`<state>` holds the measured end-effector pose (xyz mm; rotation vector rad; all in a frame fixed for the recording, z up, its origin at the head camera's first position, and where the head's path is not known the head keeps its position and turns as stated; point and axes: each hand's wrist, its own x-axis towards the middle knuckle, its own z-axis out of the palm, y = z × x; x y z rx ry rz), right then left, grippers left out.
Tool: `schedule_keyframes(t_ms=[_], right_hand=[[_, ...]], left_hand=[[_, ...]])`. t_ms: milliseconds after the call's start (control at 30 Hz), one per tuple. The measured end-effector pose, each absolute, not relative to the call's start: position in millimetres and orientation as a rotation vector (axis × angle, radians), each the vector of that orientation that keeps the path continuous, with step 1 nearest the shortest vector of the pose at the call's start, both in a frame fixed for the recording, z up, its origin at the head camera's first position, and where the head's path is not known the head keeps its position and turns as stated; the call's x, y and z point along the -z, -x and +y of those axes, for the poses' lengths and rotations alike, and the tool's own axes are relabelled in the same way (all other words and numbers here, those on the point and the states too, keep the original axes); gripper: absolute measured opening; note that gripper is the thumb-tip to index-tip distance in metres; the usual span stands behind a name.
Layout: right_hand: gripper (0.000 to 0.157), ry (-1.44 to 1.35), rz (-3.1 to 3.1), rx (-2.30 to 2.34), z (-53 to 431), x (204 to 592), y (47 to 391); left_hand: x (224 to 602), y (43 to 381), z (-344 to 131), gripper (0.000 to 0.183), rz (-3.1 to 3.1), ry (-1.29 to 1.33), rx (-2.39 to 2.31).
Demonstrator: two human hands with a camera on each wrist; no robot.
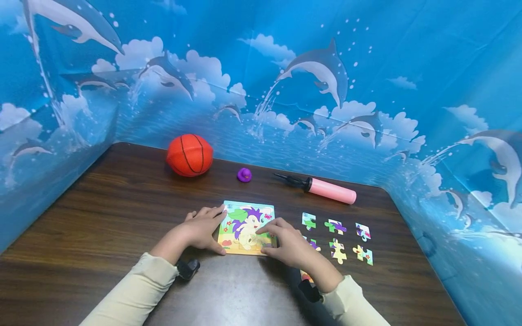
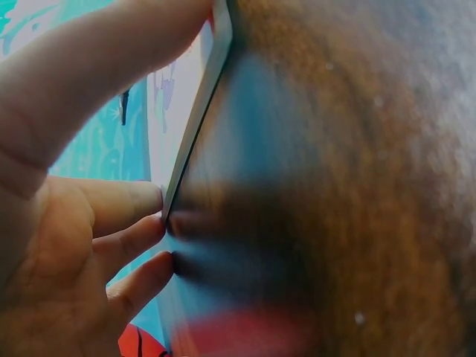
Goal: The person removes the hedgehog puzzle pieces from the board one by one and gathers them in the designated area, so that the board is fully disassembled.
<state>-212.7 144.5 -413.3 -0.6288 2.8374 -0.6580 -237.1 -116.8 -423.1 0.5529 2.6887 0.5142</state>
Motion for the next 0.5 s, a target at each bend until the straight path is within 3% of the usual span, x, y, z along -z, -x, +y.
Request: schedule_keyframes(t_ms=[267,500], right_hand=[[0.049,0.714,2.747,0.492,107,416,233],[0.048,0.632,2.639,0.542,102,419,244]], left_hand=[[426,238,-118,0.105,2.699,-0.564,-0.509],[424,237,-118,0.107,2.694,-0.54,-0.516]])
